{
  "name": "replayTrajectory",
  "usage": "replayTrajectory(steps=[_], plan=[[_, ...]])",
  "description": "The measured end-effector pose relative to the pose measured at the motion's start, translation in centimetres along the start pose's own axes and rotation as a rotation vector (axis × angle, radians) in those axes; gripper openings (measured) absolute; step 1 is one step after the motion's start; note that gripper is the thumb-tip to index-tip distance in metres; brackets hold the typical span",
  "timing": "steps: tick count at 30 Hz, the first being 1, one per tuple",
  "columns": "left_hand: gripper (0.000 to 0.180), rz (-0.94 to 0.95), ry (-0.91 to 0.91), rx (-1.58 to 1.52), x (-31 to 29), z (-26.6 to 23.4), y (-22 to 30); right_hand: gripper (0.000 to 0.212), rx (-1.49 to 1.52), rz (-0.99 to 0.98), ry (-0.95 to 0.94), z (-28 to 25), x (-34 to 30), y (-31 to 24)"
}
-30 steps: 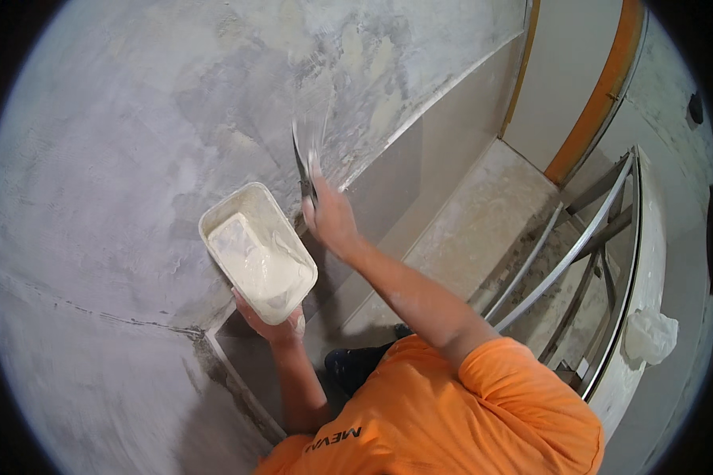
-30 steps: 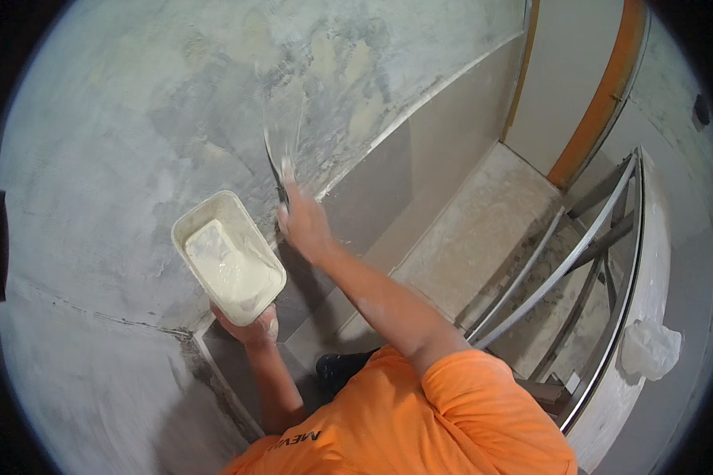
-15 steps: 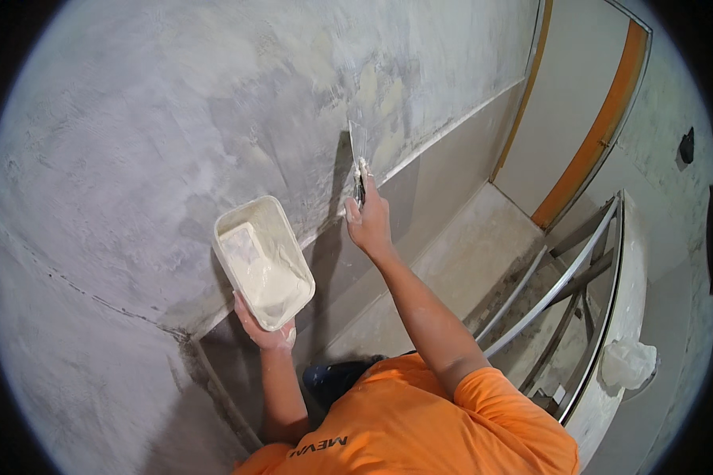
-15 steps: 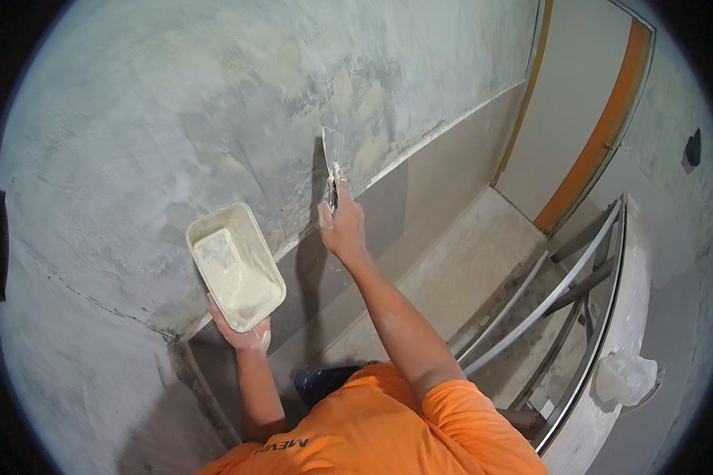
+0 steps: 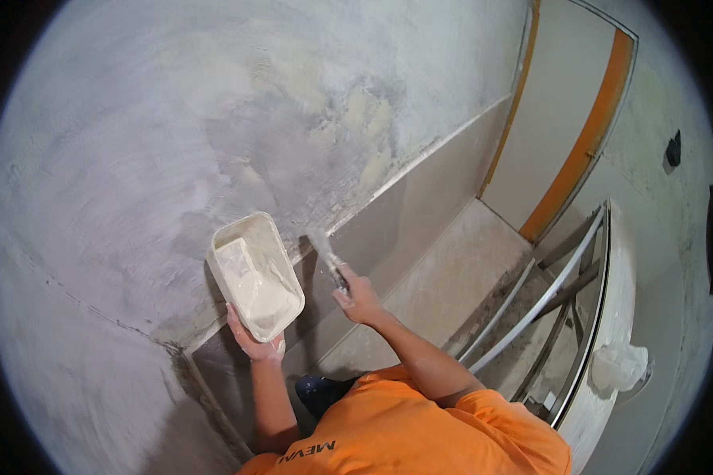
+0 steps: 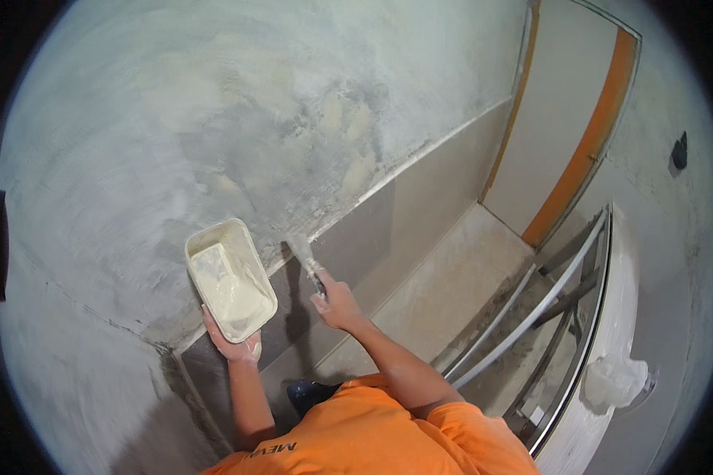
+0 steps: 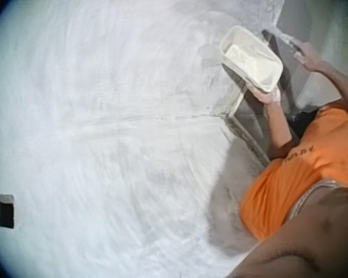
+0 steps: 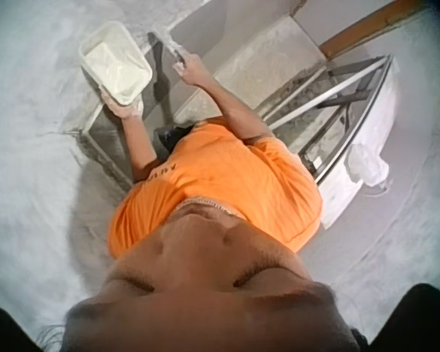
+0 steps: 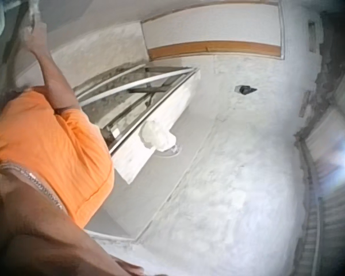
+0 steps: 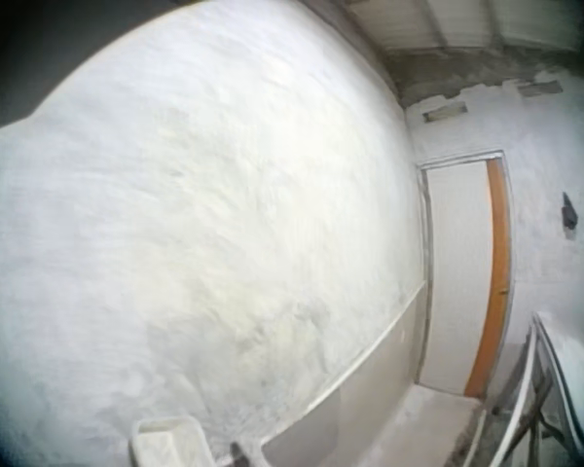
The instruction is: The person applies plaster to a wall using a putty knife, taking the plaster from a plastic container held in their other hand.
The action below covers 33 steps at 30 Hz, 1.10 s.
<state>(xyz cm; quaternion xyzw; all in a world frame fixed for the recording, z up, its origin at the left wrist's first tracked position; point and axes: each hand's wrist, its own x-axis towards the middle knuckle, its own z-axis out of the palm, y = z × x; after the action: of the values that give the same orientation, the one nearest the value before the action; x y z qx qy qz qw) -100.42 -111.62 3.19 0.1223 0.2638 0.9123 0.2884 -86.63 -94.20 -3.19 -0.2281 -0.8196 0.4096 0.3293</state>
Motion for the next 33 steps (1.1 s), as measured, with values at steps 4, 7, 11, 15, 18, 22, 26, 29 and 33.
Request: replayTrajectory(steps=[4,7,11,15,18,22,26,29,33], plan=[[0.062,0.024,-0.069,0.036,0.0,-1.1,-0.6,0.072,0.973,0.314,-0.188,-4.9,0.3,-4.4],[0.062,-0.008,-0.046,0.002,-0.2,-0.9,-0.9,0.079,1.194,0.235,-0.298,-5.8,-0.3,-5.4],[0.062,-0.022,-0.062,-0.012,-0.6,-0.2,-0.6,0.072,0.979,0.186,-0.442,-5.9,-0.8,-7.4],[0.062,-0.075,-0.110,-0.108,-0.8,0.3,-0.7,0.062,0.793,0.099,-0.358,-5.8,-1.4,-8.8],[0.061,-0.078,-0.077,-0.152,-0.8,0.2,-0.7,0.047,0.690,-0.035,-0.229,-5.2,-1.5,-9.8],[0.060,-0.021,-0.007,-0.160,-1.3,0.7,-0.5,0.029,0.527,-0.180,-0.345,-4.3,-1.5,-8.6],[0.063,0.172,0.033,-0.065,-1.8,2.3,-0.5,0.026,0.314,-0.099,-0.318,-3.0,-2.1,-11.1],[0.068,0.245,0.069,-0.038,-1.8,3.1,0.0,0.029,0.324,-0.071,-0.347,-2.0,-2.5,-11.1],[0.075,0.273,0.158,0.017,-1.9,4.3,0.7,0.026,0.337,-0.073,-0.429,-1.8,-2.3,-9.6]])
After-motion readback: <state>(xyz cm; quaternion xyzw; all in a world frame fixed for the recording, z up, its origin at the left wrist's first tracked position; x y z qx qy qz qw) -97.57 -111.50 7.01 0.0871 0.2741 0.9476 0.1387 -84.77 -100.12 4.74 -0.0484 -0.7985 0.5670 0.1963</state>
